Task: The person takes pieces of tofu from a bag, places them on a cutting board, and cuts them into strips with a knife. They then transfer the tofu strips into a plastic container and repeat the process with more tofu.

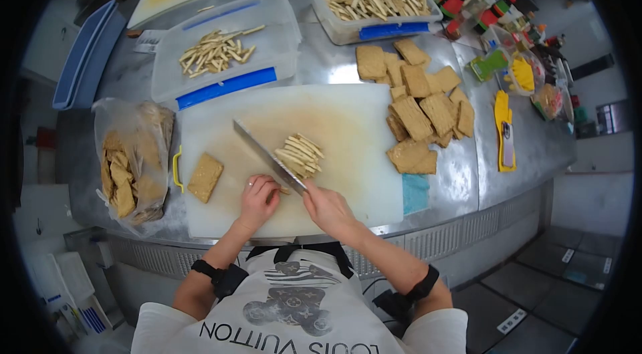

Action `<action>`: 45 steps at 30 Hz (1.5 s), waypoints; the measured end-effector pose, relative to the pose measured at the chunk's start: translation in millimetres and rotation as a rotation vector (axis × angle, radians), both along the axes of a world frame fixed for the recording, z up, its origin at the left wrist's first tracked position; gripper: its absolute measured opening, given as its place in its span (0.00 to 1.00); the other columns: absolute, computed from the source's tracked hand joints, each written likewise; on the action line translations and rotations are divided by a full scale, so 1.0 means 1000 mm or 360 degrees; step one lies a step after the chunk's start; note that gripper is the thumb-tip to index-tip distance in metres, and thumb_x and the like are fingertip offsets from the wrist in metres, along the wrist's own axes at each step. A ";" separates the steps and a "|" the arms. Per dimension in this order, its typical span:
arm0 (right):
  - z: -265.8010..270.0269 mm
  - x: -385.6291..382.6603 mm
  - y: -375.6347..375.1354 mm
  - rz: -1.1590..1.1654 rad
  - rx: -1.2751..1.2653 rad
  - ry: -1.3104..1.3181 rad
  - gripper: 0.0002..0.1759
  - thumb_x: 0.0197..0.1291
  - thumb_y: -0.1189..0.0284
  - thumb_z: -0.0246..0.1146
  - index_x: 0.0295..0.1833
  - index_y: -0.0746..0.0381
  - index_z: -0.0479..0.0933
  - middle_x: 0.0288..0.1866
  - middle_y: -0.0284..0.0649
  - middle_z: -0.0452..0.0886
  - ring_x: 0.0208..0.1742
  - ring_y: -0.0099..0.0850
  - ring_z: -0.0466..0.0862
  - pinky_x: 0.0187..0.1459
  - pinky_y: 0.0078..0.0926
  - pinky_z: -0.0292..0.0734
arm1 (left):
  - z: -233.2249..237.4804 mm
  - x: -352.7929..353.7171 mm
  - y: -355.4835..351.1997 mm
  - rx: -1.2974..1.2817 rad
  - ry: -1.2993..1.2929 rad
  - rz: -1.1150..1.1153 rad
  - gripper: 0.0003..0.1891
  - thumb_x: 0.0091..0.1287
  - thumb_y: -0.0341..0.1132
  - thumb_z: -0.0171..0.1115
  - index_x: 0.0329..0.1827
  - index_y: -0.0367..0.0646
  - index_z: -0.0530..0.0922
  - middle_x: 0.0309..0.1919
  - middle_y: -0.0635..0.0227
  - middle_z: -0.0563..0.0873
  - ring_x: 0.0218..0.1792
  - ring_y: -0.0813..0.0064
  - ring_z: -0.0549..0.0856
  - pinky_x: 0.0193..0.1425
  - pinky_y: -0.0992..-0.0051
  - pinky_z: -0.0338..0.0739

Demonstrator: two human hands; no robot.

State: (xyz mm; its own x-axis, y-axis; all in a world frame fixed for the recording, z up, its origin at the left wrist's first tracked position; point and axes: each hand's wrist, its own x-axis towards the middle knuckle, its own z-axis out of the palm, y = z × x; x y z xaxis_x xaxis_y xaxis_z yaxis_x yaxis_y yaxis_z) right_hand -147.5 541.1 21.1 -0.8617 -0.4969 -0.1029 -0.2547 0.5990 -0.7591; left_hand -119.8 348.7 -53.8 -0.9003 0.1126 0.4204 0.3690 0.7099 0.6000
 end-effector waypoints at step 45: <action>-0.004 -0.007 0.020 -0.0095 0.0306 -0.0107 0.10 0.62 0.76 0.53 0.45 0.72 0.68 0.19 0.44 0.74 0.17 0.31 0.73 0.21 0.28 0.67 | 0.092 0.079 -0.366 0.0709 -0.0530 0.1727 0.08 0.54 0.25 0.64 0.36 0.34 0.80 0.24 0.67 0.82 0.27 0.76 0.81 0.35 0.76 0.75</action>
State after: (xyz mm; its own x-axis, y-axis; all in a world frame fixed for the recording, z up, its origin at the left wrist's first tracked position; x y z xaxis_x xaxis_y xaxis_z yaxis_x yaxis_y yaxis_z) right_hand -155.0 561.4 17.4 -0.8770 -0.4107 -0.2493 -0.1669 0.7470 -0.6435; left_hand -41.1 -17.6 38.5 -0.5081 -0.8604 -0.0388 -0.5061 0.2618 0.8218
